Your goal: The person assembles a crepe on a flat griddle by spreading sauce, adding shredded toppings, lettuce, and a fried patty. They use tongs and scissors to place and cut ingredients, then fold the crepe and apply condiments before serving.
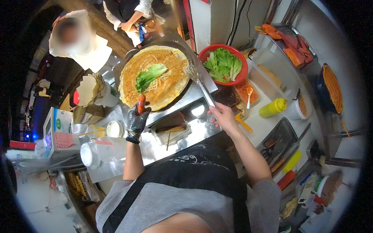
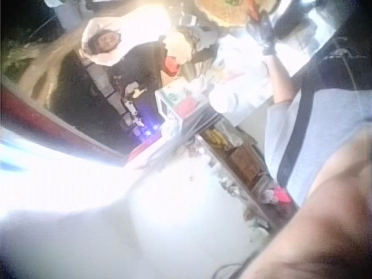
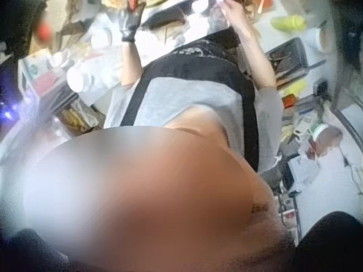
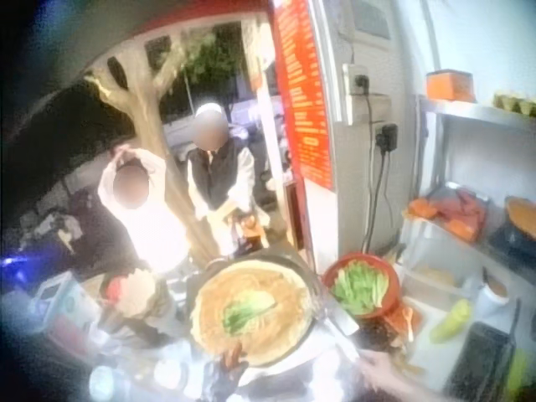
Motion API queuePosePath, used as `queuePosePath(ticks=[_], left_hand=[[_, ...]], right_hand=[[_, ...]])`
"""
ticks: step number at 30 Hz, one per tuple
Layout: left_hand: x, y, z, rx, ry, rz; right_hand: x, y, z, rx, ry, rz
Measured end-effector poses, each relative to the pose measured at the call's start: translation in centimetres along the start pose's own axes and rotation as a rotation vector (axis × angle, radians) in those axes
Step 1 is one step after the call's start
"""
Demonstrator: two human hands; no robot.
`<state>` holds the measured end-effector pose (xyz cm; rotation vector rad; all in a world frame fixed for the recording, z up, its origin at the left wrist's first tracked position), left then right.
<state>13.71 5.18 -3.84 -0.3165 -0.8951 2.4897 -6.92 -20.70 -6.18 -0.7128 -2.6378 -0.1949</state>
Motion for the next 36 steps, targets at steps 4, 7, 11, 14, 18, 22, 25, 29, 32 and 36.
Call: queuePosePath(ticks=[4, 7, 11, 14, 18, 22, 25, 29, 32, 36], left_hand=[[0.8, -0.8, 1.3, -0.056, 0.073, 0.055], [0.5, 0.0, 1.1, -0.101, 0.072, 0.023], [-0.3, 1.2, 2.3, -0.145, 0.102, -0.052], [-1.5, 2.6, 3.1, -0.287, 0.200, -0.058], [-2.9, 4.4, 3.8, -0.465, 0.299, -0.027], [-4.9, 4.5, 3.4, -0.475, 0.294, 0.018], [-7.2, 3.0, 2.2, -0.308, 0.130, 0.055], [-9.6, 1.2, 0.5, -0.033, 0.001, -0.036], [-10.3, 0.9, 0.0, -0.004, -0.095, -0.051], [-10.6, 1.5, -1.4, 0.055, -0.155, -0.039]], right_hand=[[2.1, 0.4, -0.9, 0.054, 0.080, -0.057], [4.1, 0.8, -1.2, 0.062, 0.177, -0.158], [4.8, 1.4, -1.4, 0.050, 0.257, -0.246], [4.7, 1.7, -1.5, 0.004, 0.258, -0.272], [4.3, 2.1, -2.2, -0.020, 0.231, -0.287], [3.8, 2.0, -2.1, -0.022, 0.193, -0.275], [3.0, 1.1, -1.5, 0.006, 0.124, -0.172], [0.7, 0.8, -1.0, 0.011, 0.088, -0.085], [-0.9, 1.7, 0.3, -0.046, 0.105, -0.170], [-1.5, 3.2, 0.5, -0.070, 0.139, -0.249]])
Point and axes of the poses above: each hand's wrist, its own x-axis away from the middle knuckle, its own y-axis out of the palm, z = x × y, the point moved 4 cm from there along -x, towards the middle knuckle, and after that the axes turned 4 degrees about -x, right-handed, at the moved point
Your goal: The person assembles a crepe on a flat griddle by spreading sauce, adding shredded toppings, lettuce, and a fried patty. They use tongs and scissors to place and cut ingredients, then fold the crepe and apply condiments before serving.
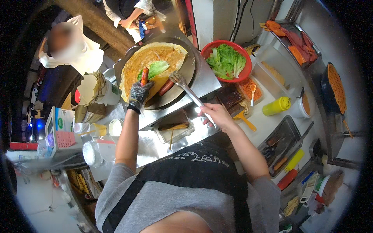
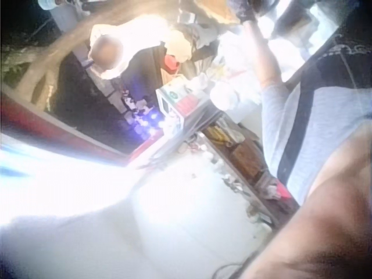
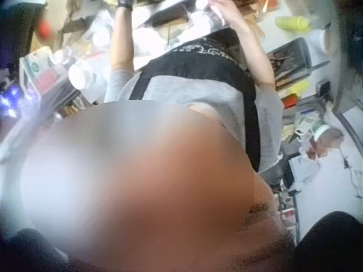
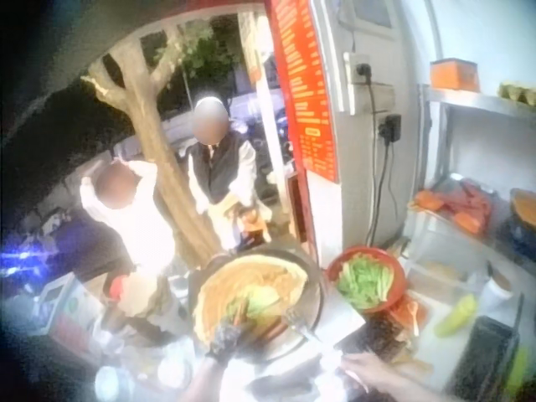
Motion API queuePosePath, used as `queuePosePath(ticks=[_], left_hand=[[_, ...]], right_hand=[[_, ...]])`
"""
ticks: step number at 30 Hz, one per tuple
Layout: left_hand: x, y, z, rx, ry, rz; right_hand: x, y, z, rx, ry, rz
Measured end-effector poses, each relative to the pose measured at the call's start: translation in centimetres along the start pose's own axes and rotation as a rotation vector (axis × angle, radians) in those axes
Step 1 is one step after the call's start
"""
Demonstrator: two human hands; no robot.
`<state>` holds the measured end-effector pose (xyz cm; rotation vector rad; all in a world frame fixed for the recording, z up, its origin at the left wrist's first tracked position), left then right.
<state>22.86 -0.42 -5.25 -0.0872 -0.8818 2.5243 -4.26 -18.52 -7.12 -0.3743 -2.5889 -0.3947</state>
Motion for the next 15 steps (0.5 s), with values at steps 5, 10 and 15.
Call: queuePosePath(ticks=[5, 10, 15], left_hand=[[0.1, -0.4, 0.2, -0.034, 0.078, 0.065], [-0.4, -0.5, -0.9, 0.112, -0.108, 0.001], [1.0, -1.0, 2.7, -0.352, 0.038, -0.031]], right_hand=[[0.0, -0.4, -0.3, 0.028, -0.042, -0.013], [-1.1, 1.4, 0.4, 0.000, -0.036, -0.068], [1.3, 0.8, 0.8, -0.001, -0.072, -0.028]])
Point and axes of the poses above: each hand's wrist, its own x-axis away from the middle knuckle, its own y-axis out of the palm, z = x × y, the point moved 4 cm from there along -x, towards the middle knuckle, and after that the axes turned 4 degrees about -x, right-handed, at the moved point
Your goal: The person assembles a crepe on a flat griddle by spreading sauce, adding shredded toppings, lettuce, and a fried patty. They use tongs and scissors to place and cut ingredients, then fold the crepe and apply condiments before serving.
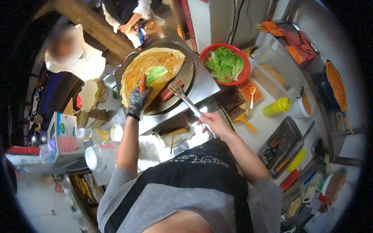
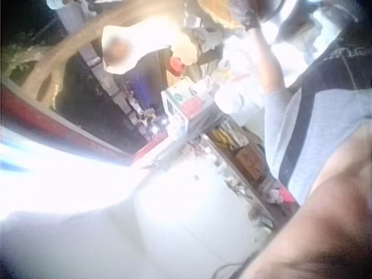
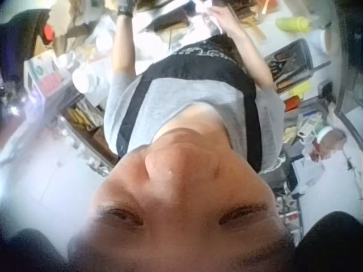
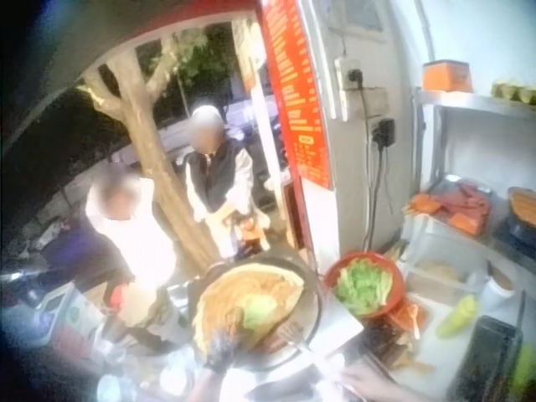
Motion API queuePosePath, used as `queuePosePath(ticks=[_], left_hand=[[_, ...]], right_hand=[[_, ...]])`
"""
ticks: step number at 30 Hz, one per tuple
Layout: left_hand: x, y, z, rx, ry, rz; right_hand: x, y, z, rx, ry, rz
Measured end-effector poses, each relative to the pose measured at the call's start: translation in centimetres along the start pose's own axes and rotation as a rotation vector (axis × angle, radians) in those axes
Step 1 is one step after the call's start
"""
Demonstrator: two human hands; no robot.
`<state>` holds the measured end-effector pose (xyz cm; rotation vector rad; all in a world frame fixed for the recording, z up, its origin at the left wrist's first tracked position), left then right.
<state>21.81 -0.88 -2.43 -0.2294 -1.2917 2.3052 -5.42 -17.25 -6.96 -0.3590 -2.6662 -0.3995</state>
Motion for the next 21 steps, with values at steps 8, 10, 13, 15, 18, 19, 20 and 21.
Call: queuePosePath(ticks=[8, 10, 13, 15, 18, 19, 20, 21], left_hand=[[7.0, 4.0, 1.2, -0.104, 0.468, -0.190], [7.5, 5.1, 0.6, 0.001, 0.361, -0.336], [11.2, 2.5, 7.5, 0.305, 0.277, -0.473], [11.0, 4.1, 7.2, 0.373, 0.355, -0.457], [12.1, 4.4, 9.7, 0.335, 0.429, -0.479], [11.8, 5.1, 9.1, 0.360, 0.402, -0.485], [11.6, 5.7, 8.0, 0.378, 0.357, -0.480], [11.7, 6.3, 7.2, 0.391, 0.320, -0.492]], right_hand=[[9.8, -9.9, -7.7, -0.087, -0.316, 0.498], [11.2, -15.0, -10.9, -0.012, -0.356, 0.730], [12.4, -22.4, -15.6, 0.095, -0.414, 0.970], [12.3, -28.4, -16.8, 0.146, -0.447, 1.051], [13.0, -33.8, -18.7, 0.610, -0.169, 1.228], [13.5, -35.1, -19.4, 0.874, -0.090, 1.320], [13.8, -33.4, -20.1, 1.056, -0.111, 1.365], [14.9, -31.8, -20.4, 1.234, -0.116, 1.435]])
Point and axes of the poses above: each hand's wrist, its own x-axis away from the middle knuckle, its own y-axis out of the palm, z = x × y, the point moved 4 cm from there along -x, towards the middle knuckle, and after that the axes turned 4 degrees about -x, right-handed, at the moved point
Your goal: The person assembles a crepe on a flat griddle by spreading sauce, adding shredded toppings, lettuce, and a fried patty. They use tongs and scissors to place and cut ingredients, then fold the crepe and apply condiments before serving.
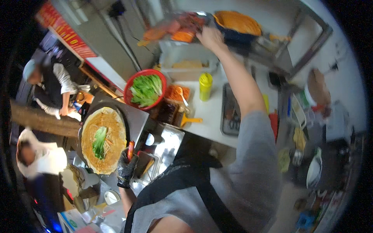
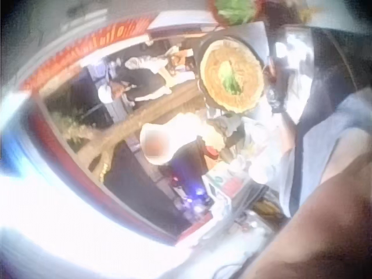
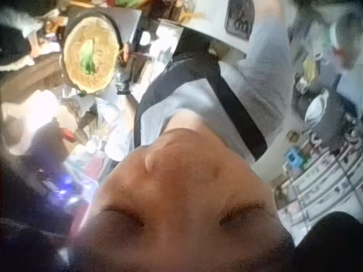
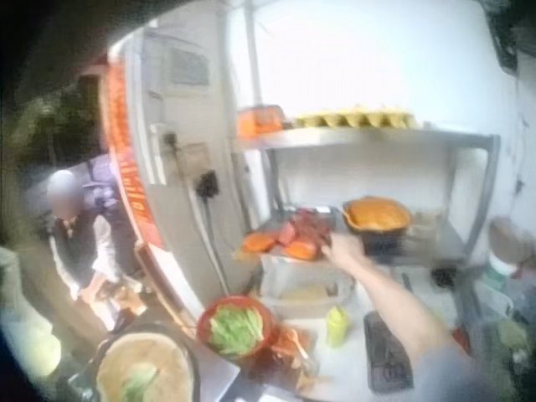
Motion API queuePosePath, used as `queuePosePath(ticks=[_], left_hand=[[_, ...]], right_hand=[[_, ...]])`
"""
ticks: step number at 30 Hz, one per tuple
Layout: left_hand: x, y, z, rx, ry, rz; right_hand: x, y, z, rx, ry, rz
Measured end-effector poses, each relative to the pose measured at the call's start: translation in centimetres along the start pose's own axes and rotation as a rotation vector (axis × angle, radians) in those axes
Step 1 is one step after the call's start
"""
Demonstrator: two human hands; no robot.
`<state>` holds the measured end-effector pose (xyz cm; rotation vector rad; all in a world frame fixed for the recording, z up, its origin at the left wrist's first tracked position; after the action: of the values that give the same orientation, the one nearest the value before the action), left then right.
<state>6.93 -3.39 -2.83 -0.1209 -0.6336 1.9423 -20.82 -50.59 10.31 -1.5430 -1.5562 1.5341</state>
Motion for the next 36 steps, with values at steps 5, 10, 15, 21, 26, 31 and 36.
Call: queuePosePath(ticks=[5, 10, 15, 21, 26, 31, 36], left_hand=[[0.8, 1.8, -0.8, 0.077, -0.146, -0.002], [-0.1, 4.6, -1.0, -0.062, -0.132, -0.105], [-2.1, 8.6, 2.3, -0.301, -0.045, -0.235], [-2.4, 14.5, 9.3, -0.197, 0.044, -0.330], [-3.5, 19.4, 10.0, -0.267, 0.028, -0.415], [-3.8, 24.2, 11.5, -0.012, -0.076, -0.493], [-6.2, 29.0, 9.2, 0.118, -0.111, -0.512]], right_hand=[[10.4, -3.5, 7.7, -0.157, -0.028, 0.348], [32.7, 0.9, 16.8, -0.403, 0.294, 0.203], [43.4, 10.7, 24.0, -0.151, 0.660, -0.018], [39.2, 11.5, 22.4, 0.127, 0.386, 0.126], [38.3, 16.8, 20.7, -0.054, 0.498, -0.421], [37.0, 19.2, 22.2, -0.084, 0.571, -0.626], [37.3, 15.3, 22.9, -0.757, 0.815, -0.668]])
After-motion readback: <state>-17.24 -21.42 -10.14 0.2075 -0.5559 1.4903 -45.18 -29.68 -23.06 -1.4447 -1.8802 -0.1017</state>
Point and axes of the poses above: each hand's wrist, its own x-axis away from the middle knuckle, its own y-axis out of the palm, z = x × y, the point moved 4 cm from there along -x, towards the middle knuckle, and after that the axes turned 4 degrees about -x, right-handed, at the moved point
